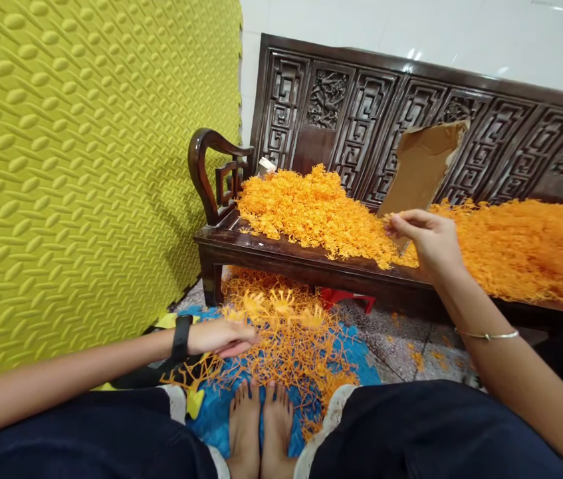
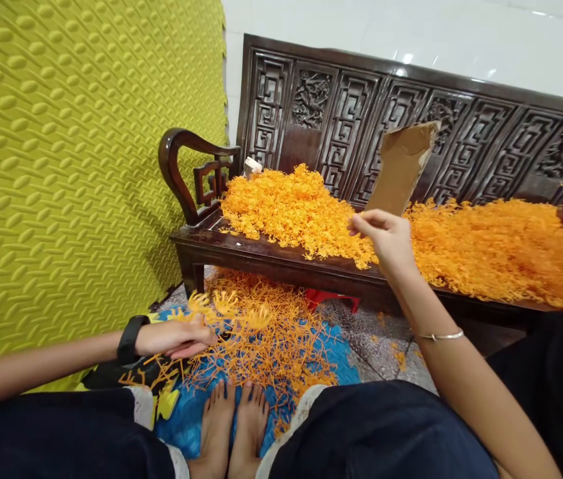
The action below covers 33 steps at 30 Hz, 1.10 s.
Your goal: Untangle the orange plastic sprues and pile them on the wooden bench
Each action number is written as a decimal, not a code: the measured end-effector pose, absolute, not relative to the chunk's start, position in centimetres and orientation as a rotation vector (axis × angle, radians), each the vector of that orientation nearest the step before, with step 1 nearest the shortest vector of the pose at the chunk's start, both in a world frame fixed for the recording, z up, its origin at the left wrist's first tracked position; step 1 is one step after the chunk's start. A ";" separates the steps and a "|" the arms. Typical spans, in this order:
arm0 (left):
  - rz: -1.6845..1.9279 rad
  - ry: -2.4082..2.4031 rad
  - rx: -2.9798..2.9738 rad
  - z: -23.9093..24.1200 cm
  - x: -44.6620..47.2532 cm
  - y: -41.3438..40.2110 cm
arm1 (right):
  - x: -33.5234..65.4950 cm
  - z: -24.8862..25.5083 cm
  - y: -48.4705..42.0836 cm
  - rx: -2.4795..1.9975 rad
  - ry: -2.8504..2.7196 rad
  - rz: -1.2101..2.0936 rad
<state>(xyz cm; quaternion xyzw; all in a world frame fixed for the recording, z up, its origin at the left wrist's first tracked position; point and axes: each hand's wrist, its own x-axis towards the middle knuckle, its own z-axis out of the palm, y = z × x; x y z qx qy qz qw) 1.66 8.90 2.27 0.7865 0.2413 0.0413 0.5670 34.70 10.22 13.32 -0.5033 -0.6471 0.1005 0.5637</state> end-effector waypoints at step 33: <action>0.213 0.537 1.825 3.0 2.3 8.8 | 25.7 9.0 9.8 -0.955 -2.146 1.546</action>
